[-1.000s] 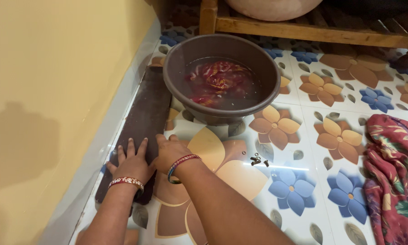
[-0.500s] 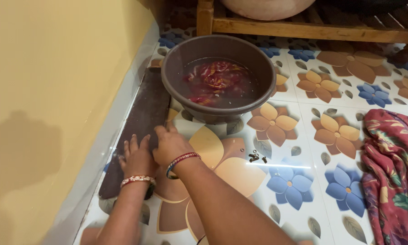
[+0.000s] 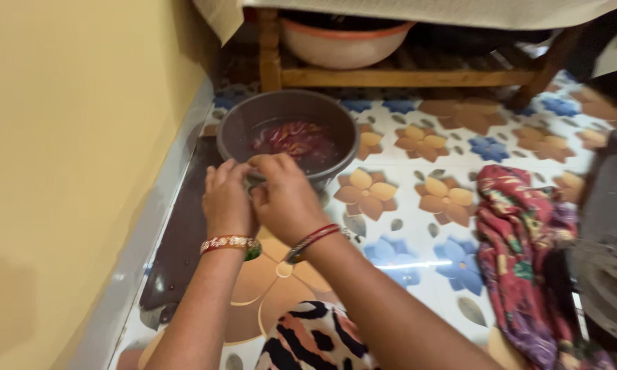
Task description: The person is disassembling an electric fan by removing the blades from the central hub. Using a screwdriver, they loosen and remove screws from each blade attachment point. The removed blades are placed aside on the floor.
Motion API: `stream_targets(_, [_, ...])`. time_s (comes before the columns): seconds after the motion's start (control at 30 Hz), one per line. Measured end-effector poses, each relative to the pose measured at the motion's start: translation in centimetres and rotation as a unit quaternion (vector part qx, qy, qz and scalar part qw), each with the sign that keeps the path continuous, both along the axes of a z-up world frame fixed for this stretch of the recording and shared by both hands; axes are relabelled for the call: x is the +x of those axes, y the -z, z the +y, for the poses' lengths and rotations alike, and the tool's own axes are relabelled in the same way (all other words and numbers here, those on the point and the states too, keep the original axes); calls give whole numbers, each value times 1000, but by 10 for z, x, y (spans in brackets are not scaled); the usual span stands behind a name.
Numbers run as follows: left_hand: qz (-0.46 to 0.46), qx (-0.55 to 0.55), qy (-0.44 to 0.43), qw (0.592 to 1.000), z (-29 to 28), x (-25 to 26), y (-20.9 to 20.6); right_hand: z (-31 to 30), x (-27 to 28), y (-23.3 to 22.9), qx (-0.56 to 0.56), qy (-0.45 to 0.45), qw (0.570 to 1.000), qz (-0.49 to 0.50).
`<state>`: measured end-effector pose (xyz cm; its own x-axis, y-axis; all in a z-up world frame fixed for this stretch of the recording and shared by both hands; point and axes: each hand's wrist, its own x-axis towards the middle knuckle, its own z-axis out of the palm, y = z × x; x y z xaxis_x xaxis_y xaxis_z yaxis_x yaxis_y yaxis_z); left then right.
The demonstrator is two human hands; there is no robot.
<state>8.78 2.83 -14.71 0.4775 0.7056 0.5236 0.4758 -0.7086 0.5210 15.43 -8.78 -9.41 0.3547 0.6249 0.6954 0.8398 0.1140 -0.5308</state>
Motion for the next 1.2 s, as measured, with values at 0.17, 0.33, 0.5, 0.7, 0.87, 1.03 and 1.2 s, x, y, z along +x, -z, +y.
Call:
stream_targets(0.17, [-17, 20, 78, 997, -82, 23, -90, -79, 20, -73, 15, 49, 998, -25])
stream_targets(0.33, [-36, 26, 143, 989, -159, 39, -150, -151, 28, -120, 21, 97, 994, -51])
stream_targets(0.5, [-25, -6, 198, 980, -210, 67, -163, -207, 45, -126, 31, 143, 987, -59])
stream_targets(0.7, [-36, 55, 259, 964, -253, 117, -142, -257, 83, -108, 20, 181, 982, -55])
stream_targets(0.87, [-56, 20, 304, 951, -281, 154, -111, -289, 115, -79, 13, 203, 978, -49])
stream_targets(1.03, [-43, -12, 347, 937, -317, 191, -69, -327, 146, -37, -3, 228, 973, -26])
stream_targets(1.2, [-4, -51, 374, 926, -351, 229, -25, -361, 178, 4, -34, 253, 967, 5])
